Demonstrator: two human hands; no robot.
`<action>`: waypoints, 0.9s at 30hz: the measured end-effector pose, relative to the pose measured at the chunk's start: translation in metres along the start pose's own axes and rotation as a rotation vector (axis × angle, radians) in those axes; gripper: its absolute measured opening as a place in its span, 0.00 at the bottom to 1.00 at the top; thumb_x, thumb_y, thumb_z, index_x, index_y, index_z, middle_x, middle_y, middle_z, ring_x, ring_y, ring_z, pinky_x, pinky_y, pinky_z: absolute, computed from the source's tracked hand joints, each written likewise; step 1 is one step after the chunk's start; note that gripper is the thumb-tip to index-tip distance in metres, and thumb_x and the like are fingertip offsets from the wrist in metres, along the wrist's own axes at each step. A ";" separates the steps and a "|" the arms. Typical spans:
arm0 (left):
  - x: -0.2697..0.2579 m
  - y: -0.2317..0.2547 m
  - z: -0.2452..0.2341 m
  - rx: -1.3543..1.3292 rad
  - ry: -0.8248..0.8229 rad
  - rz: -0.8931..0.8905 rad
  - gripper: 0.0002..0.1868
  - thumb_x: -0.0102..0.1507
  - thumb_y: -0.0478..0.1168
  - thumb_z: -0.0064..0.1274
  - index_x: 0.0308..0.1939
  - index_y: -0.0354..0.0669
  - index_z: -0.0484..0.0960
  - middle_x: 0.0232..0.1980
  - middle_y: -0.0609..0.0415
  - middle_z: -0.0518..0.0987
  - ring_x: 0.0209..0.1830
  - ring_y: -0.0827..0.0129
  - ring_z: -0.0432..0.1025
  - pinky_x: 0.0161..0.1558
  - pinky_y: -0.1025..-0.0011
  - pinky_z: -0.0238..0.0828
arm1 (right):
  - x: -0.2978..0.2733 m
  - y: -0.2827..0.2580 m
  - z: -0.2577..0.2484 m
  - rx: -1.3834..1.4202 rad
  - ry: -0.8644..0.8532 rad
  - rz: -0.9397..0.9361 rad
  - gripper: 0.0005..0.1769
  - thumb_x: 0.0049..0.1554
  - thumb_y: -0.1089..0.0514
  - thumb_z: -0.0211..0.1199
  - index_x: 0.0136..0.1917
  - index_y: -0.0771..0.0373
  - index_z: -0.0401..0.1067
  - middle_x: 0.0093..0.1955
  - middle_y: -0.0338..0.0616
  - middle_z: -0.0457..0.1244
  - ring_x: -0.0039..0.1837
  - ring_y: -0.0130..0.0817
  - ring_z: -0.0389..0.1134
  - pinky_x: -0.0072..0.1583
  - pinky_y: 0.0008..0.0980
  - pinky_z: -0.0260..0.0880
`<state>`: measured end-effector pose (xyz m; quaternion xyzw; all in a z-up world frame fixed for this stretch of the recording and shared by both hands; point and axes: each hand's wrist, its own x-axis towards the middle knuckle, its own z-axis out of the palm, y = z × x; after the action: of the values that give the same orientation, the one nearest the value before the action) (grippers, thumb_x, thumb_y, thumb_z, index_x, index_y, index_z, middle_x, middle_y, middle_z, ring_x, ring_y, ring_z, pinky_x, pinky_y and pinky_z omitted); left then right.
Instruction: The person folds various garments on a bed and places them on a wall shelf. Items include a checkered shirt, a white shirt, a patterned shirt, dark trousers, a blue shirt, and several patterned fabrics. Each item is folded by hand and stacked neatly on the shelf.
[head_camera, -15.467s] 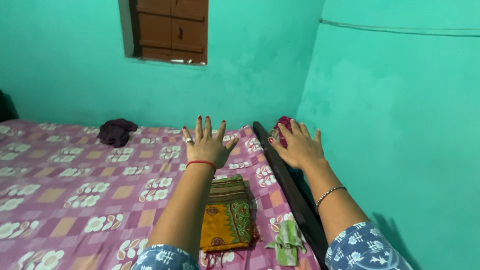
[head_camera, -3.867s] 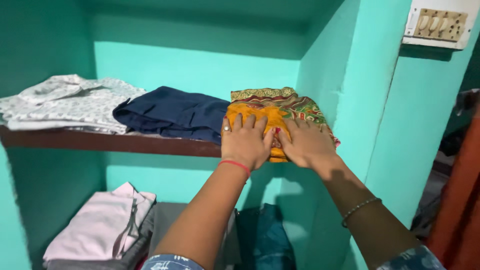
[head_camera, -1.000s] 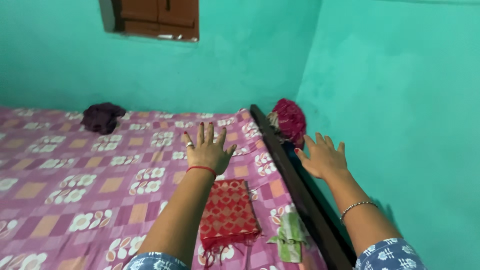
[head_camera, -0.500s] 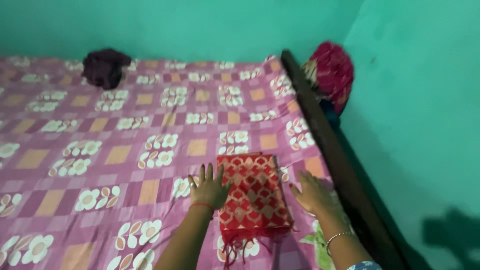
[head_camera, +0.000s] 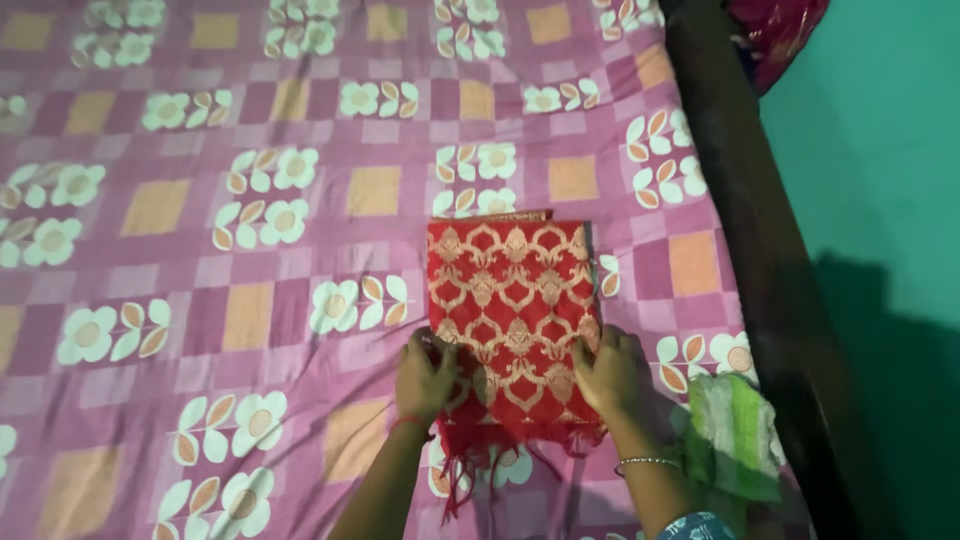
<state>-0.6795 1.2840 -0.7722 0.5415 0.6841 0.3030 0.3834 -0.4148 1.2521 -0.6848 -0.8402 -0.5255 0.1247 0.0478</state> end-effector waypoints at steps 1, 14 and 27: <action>0.001 0.002 0.001 -0.002 -0.023 -0.030 0.31 0.62 0.51 0.61 0.64 0.41 0.70 0.50 0.45 0.82 0.47 0.54 0.80 0.49 0.59 0.77 | 0.000 -0.001 0.002 0.027 0.053 -0.029 0.30 0.58 0.38 0.60 0.60 0.64 0.71 0.57 0.56 0.66 0.61 0.50 0.67 0.61 0.48 0.70; -0.024 0.000 -0.025 -0.897 -0.407 -0.300 0.24 0.60 0.31 0.52 0.62 0.36 0.75 0.50 0.49 0.86 0.45 0.68 0.80 0.46 0.68 0.78 | -0.008 0.039 0.021 0.993 -0.734 0.627 0.28 0.48 0.46 0.70 0.61 0.54 0.75 0.52 0.44 0.70 0.52 0.37 0.72 0.55 0.43 0.75; -0.045 0.035 -0.043 -0.835 -0.390 -0.185 0.31 0.61 0.30 0.44 0.71 0.40 0.70 0.55 0.47 0.81 0.48 0.63 0.77 0.49 0.65 0.78 | -0.043 0.027 0.017 1.005 -0.512 0.171 0.23 0.56 0.59 0.61 0.65 0.62 0.73 0.59 0.44 0.70 0.60 0.35 0.70 0.60 0.37 0.72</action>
<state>-0.6930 1.2485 -0.7116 0.3245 0.4642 0.4097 0.7150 -0.4139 1.2012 -0.7002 -0.6969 -0.3268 0.5623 0.3023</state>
